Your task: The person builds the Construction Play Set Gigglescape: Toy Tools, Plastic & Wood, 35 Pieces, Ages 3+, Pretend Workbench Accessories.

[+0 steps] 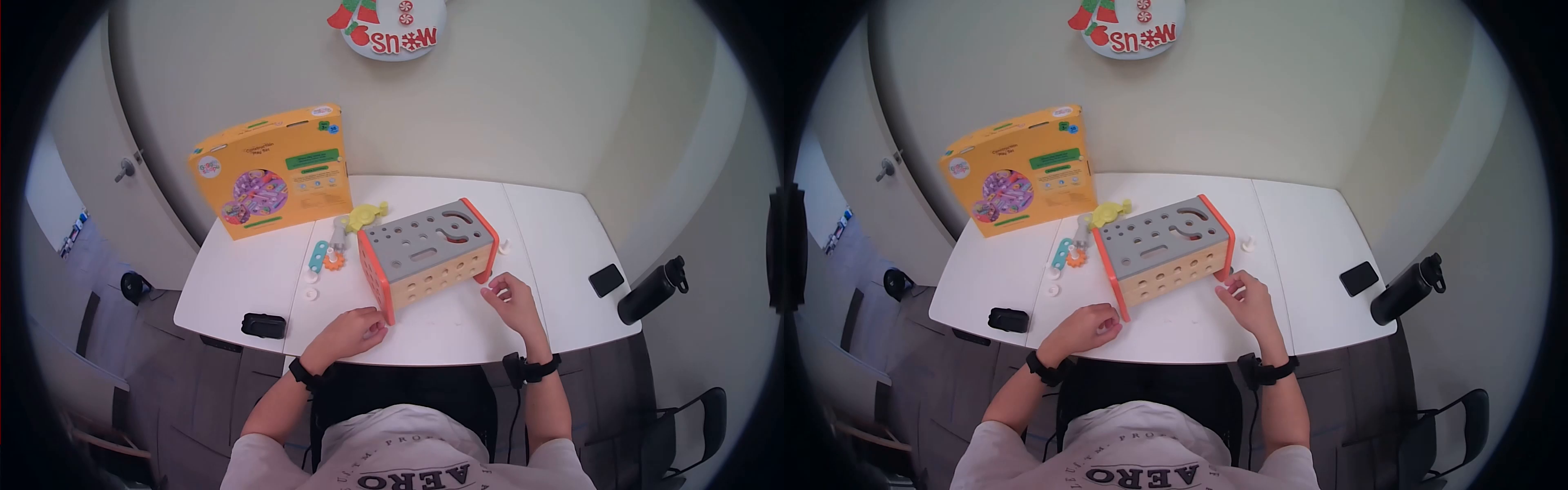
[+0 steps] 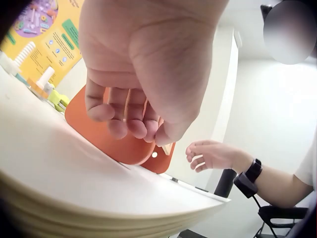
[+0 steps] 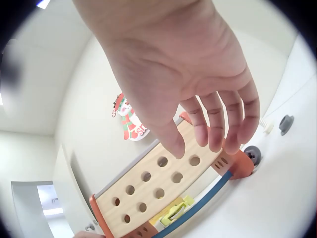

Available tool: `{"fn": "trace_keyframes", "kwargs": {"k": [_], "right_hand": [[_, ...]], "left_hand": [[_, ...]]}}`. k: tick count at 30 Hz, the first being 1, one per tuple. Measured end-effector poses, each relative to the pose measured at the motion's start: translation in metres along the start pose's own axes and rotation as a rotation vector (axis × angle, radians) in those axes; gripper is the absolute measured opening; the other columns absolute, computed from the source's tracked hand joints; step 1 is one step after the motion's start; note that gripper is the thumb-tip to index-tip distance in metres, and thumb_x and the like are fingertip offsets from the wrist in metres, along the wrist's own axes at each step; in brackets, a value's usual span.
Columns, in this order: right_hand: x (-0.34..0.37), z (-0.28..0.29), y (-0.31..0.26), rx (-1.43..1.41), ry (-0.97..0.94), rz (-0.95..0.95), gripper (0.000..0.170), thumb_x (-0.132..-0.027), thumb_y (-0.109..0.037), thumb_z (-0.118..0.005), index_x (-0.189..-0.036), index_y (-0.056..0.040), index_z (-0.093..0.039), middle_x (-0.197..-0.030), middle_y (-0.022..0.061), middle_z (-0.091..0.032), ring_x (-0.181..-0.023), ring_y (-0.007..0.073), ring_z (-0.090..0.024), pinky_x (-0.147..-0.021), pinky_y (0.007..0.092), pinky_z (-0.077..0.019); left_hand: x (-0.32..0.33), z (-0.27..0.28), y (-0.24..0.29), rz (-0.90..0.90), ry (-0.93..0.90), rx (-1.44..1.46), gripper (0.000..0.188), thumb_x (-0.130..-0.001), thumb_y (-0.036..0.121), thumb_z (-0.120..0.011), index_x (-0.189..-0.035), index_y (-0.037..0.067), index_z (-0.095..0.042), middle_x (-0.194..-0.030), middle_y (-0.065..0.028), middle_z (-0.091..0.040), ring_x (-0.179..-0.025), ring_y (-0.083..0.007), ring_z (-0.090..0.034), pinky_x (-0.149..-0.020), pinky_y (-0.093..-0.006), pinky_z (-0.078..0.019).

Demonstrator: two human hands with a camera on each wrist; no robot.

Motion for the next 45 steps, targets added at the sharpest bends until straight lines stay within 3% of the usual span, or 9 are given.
{"fn": "trace_keyframes", "kwargs": {"k": [5, 11, 14, 17, 31, 34, 37, 40, 45], "right_hand": [[0.001, -0.018, 0.008, -0.011, -0.15, -0.017, 0.034, -0.089, -0.026, -0.082, -0.105, -0.0002, -0.067, -0.095, 0.0131, -0.072, -0.08, 0.0233, -0.072, -0.075, 0.0341, -0.0578], [0.014, -0.042, 0.0, 0.132, -0.231, 0.178, 0.044, -0.084, -0.027, -0.083, -0.118, -0.0022, -0.07, -0.114, 0.0209, -0.07, -0.115, 0.0365, -0.066, -0.098, 0.0428, -0.0525], [0.014, -0.056, 0.009, 0.2, -0.306, 0.352, 0.048, -0.083, -0.028, -0.082, -0.123, -0.0046, -0.071, -0.125, 0.021, -0.067, -0.123, 0.038, -0.062, -0.104, 0.0462, -0.0497], [0.019, -0.058, 0.007, 0.308, -0.328, 0.307, 0.049, -0.084, -0.031, -0.081, -0.125, -0.0063, -0.071, -0.133, 0.0207, -0.064, -0.128, 0.0383, -0.058, -0.108, 0.0503, -0.0459], [0.017, -0.059, 0.013, 0.351, -0.342, 0.284, 0.05, -0.083, -0.031, -0.081, -0.126, -0.0066, -0.071, -0.139, 0.0203, -0.06, -0.131, 0.0402, -0.056, -0.111, 0.0528, -0.0424], [0.019, -0.059, 0.014, 0.357, -0.341, 0.276, 0.05, -0.083, -0.031, -0.081, -0.126, -0.0071, -0.071, -0.139, 0.0201, -0.06, -0.131, 0.0407, -0.055, -0.111, 0.053, -0.0423], [0.02, -0.059, 0.015, 0.351, -0.338, 0.277, 0.05, -0.083, -0.032, -0.081, -0.126, -0.0078, -0.071, -0.138, 0.0196, -0.06, -0.13, 0.0406, -0.056, -0.111, 0.0534, -0.0424], [0.019, -0.06, 0.016, 0.346, -0.329, 0.291, 0.05, -0.083, -0.032, -0.081, -0.125, -0.0085, -0.071, -0.137, 0.0184, -0.06, -0.129, 0.04, -0.056, -0.11, 0.0538, -0.0428], [0.018, -0.062, 0.027, 0.377, -0.316, 0.313, 0.05, -0.083, -0.033, -0.081, -0.126, -0.0093, -0.071, -0.136, 0.0157, -0.061, -0.128, 0.0391, -0.056, -0.11, 0.0539, -0.0427]], "left_hand": [[-0.003, 0.019, -0.007, 0.078, 0.055, -0.073, 0.015, -0.09, 0.015, -0.073, -0.093, 0.001, -0.068, -0.084, -0.0134, -0.068, -0.075, -0.0295, -0.068, -0.069, -0.0382, -0.0555], [0.011, 0.044, -0.036, 0.333, 0.249, -0.265, 0.017, -0.086, 0.013, -0.077, -0.096, 0.003, -0.067, -0.091, -0.0141, -0.068, -0.087, -0.0333, -0.069, -0.077, -0.0425, -0.0559], [0.017, 0.052, -0.049, 0.351, 0.289, -0.335, 0.019, -0.085, 0.012, -0.078, -0.099, 0.004, -0.067, -0.098, -0.0151, -0.068, -0.095, -0.0358, -0.068, -0.082, -0.0456, -0.0555], [0.018, 0.051, -0.053, 0.361, 0.298, -0.31, 0.02, -0.084, 0.009, -0.078, -0.1, 0.003, -0.067, -0.101, -0.0156, -0.067, -0.099, -0.0365, -0.067, -0.085, -0.0452, -0.0554], [-0.004, 0.065, -0.056, 0.262, 0.41, -0.301, 0.019, -0.086, 0.008, -0.076, -0.101, 0.001, -0.069, -0.097, -0.017, -0.07, -0.095, -0.0361, -0.069, -0.086, -0.0441, -0.0566], [-0.043, 0.085, -0.064, 0.346, 0.424, -0.309, 0.02, -0.086, 0.011, -0.076, -0.097, -0.003, -0.068, -0.094, -0.0226, -0.069, -0.091, -0.0422, -0.068, -0.082, -0.0497, -0.0562], [-0.084, 0.087, -0.099, 0.422, 0.385, -0.54, 0.027, -0.087, 0.018, -0.077, -0.098, -0.005, -0.07, -0.095, -0.0259, -0.072, -0.093, -0.0389, -0.072, -0.083, -0.0457, -0.058], [-0.121, 0.088, -0.126, 0.587, 0.219, -0.514, 0.03, -0.084, 0.018, -0.08, -0.097, -0.008, -0.071, -0.097, -0.0296, -0.073, -0.093, -0.0418, -0.072, -0.083, -0.0476, -0.0587], [-0.14, 0.07, -0.168, 0.653, 0.249, -0.452, 0.026, -0.084, 0.014, -0.077, -0.098, -0.008, -0.071, -0.098, -0.0305, -0.073, -0.095, -0.0438, -0.073, -0.083, -0.0488, -0.0595]]}}
Point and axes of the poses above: each hand's wrist, its own x-axis away from the middle knuckle, its own z-axis out of the back of the hand, y = z × x, the point moved 2 cm from there along -x, towards the middle knuckle
